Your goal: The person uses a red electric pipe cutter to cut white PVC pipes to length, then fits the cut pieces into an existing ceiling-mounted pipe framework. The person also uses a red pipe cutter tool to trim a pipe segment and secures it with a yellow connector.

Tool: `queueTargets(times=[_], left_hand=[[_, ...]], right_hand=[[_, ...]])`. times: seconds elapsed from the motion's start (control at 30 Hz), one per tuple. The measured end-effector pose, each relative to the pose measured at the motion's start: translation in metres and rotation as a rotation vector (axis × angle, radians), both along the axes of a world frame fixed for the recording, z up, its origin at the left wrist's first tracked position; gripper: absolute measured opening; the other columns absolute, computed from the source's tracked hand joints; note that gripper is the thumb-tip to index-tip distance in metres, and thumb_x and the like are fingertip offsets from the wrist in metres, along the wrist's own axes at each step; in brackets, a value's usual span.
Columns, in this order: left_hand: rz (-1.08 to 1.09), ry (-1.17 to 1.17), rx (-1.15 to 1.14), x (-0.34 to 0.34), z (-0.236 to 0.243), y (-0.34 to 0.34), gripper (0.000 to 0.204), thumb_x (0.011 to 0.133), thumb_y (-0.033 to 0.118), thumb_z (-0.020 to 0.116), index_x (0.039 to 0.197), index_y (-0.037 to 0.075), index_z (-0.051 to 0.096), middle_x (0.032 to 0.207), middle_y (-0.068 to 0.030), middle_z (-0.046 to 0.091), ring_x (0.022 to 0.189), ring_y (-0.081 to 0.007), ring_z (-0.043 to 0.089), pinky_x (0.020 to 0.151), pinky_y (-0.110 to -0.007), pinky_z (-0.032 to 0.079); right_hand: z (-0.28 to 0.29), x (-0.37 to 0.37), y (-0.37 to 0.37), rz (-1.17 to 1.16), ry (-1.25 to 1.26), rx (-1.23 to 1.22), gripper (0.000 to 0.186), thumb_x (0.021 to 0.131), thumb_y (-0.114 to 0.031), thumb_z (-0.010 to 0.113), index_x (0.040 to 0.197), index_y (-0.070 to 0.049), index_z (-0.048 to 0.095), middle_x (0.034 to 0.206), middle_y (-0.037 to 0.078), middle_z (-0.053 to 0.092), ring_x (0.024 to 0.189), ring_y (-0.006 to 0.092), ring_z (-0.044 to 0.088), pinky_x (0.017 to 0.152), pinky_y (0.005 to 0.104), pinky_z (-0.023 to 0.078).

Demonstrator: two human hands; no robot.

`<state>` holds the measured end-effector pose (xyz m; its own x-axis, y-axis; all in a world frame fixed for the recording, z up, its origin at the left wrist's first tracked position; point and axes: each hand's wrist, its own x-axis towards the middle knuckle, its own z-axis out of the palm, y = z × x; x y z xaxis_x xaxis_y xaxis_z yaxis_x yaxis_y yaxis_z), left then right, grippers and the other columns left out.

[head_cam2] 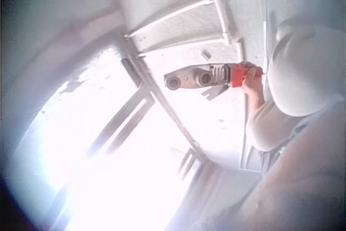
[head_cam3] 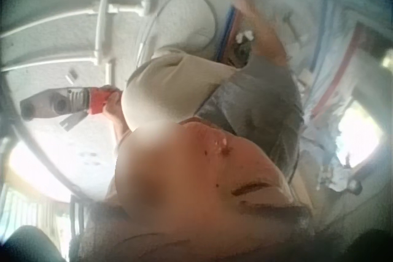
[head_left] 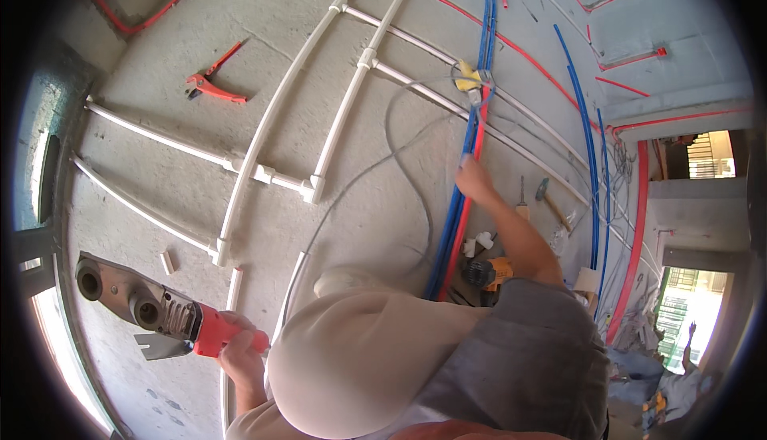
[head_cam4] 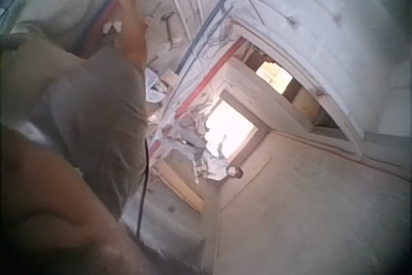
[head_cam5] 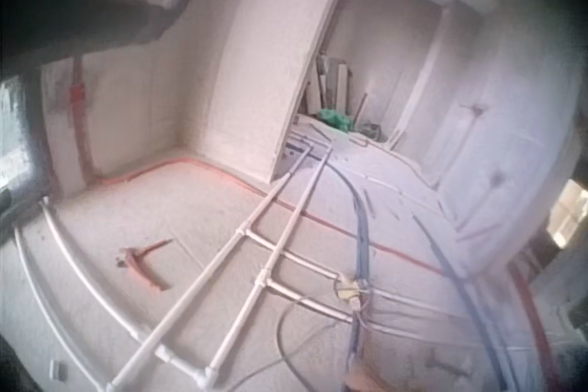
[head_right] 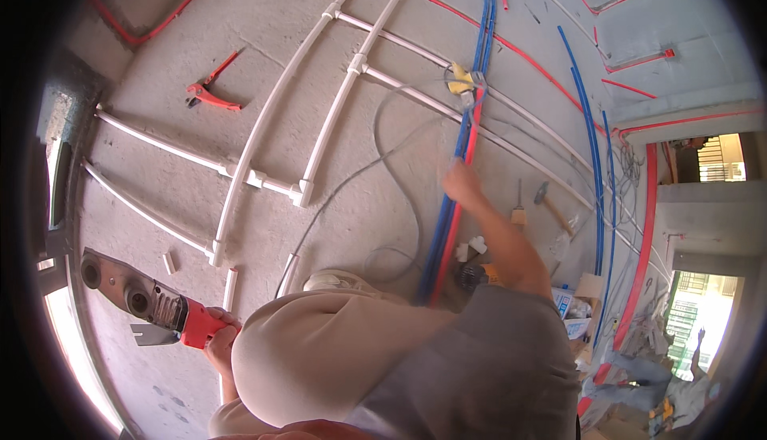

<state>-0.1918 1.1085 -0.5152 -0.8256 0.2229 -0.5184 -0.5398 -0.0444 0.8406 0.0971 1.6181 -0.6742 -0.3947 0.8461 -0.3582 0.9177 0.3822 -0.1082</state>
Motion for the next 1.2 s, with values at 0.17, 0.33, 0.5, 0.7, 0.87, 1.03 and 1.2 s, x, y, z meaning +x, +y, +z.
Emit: queueTargets(times=[0.17, 0.33, 0.5, 0.7, 0.87, 1.03, 1.2], left_hand=[[-0.011, 0.008, 0.021, -0.002, -0.002, 0.009, 0.043, 0.066, -0.004, 0.052, 0.109, 0.001, 0.055, 0.085, -0.0067, 0.056, 0.073, -0.0176, 0.052, 0.067, -0.030, 0.046], [-0.102, 0.033, -0.005, -0.006, -0.008, 0.008, 0.042, 0.064, -0.002, 0.051, 0.105, 0.001, 0.055, 0.085, -0.0064, 0.056, 0.073, -0.0173, 0.052, 0.066, -0.030, 0.046], [-0.176, 0.017, 0.004, -0.007, -0.014, -0.012, 0.040, 0.068, -0.005, 0.049, 0.107, 0.001, 0.056, 0.091, -0.0070, 0.057, 0.076, -0.0170, 0.053, 0.070, -0.029, 0.047], [-0.211, -0.027, 0.128, -0.012, -0.015, -0.018, 0.039, 0.072, -0.008, 0.047, 0.109, 0.002, 0.057, 0.099, -0.0077, 0.059, 0.080, -0.0166, 0.055, 0.075, -0.028, 0.048], [-0.110, -0.101, 0.183, -0.011, -0.011, -0.012, 0.038, 0.071, -0.007, 0.046, 0.106, 0.004, 0.057, 0.094, -0.0077, 0.058, 0.079, -0.0167, 0.054, 0.075, -0.028, 0.048], [-0.114, -0.093, 0.160, -0.015, -0.028, -0.009, 0.038, 0.072, -0.005, 0.047, 0.107, 0.004, 0.057, 0.094, -0.0066, 0.058, 0.079, -0.0168, 0.055, 0.076, -0.029, 0.049], [-0.088, -0.187, 0.157, -0.014, -0.042, -0.014, 0.036, 0.073, -0.003, 0.052, 0.108, 0.005, 0.059, 0.091, -0.0052, 0.058, 0.078, -0.0169, 0.058, 0.075, -0.030, 0.053]], right_hand=[[-0.016, 0.078, -0.040, -0.411, 0.134, -0.173, 0.066, 0.099, -0.028, 0.063, 0.146, 0.013, 0.041, 0.143, 0.036, 0.054, 0.135, 0.0507, 0.053, 0.115, 0.0541, 0.041], [-0.043, 0.121, -0.027, -0.296, 0.206, 0.176, 0.056, 0.098, -0.029, 0.065, 0.138, 0.008, 0.049, 0.126, 0.036, 0.063, 0.120, 0.0503, 0.061, 0.102, 0.0567, 0.049], [-0.003, 0.160, 0.061, -0.427, 0.177, 0.489, 0.048, 0.102, -0.028, 0.061, 0.134, 0.007, 0.052, 0.122, 0.034, 0.066, 0.117, 0.0503, 0.064, 0.098, 0.0561, 0.051], [0.041, 0.148, 0.105, -0.501, 0.336, 0.502, 0.043, 0.101, -0.023, 0.064, 0.132, 0.004, 0.054, 0.117, 0.034, 0.068, 0.110, 0.0519, 0.065, 0.095, 0.0551, 0.052], [0.079, 0.150, 0.066, -0.557, 0.511, 0.462, 0.043, 0.097, -0.012, 0.063, 0.136, 0.002, 0.053, 0.106, 0.027, 0.070, 0.088, 0.0418, 0.071, 0.076, 0.0503, 0.057], [0.080, 0.157, -0.052, -0.739, 0.818, -0.173, 0.031, 0.092, -0.002, 0.058, 0.122, -0.001, 0.053, 0.088, 0.013, 0.063, 0.062, 0.0219, 0.066, 0.051, 0.0386, 0.056], [0.088, 0.188, -0.103, -0.738, 0.774, -0.067, 0.017, 0.094, -0.006, 0.062, 0.108, -0.003, 0.053, 0.075, 0.007, 0.061, 0.055, 0.0183, 0.062, 0.052, 0.0361, 0.056]])
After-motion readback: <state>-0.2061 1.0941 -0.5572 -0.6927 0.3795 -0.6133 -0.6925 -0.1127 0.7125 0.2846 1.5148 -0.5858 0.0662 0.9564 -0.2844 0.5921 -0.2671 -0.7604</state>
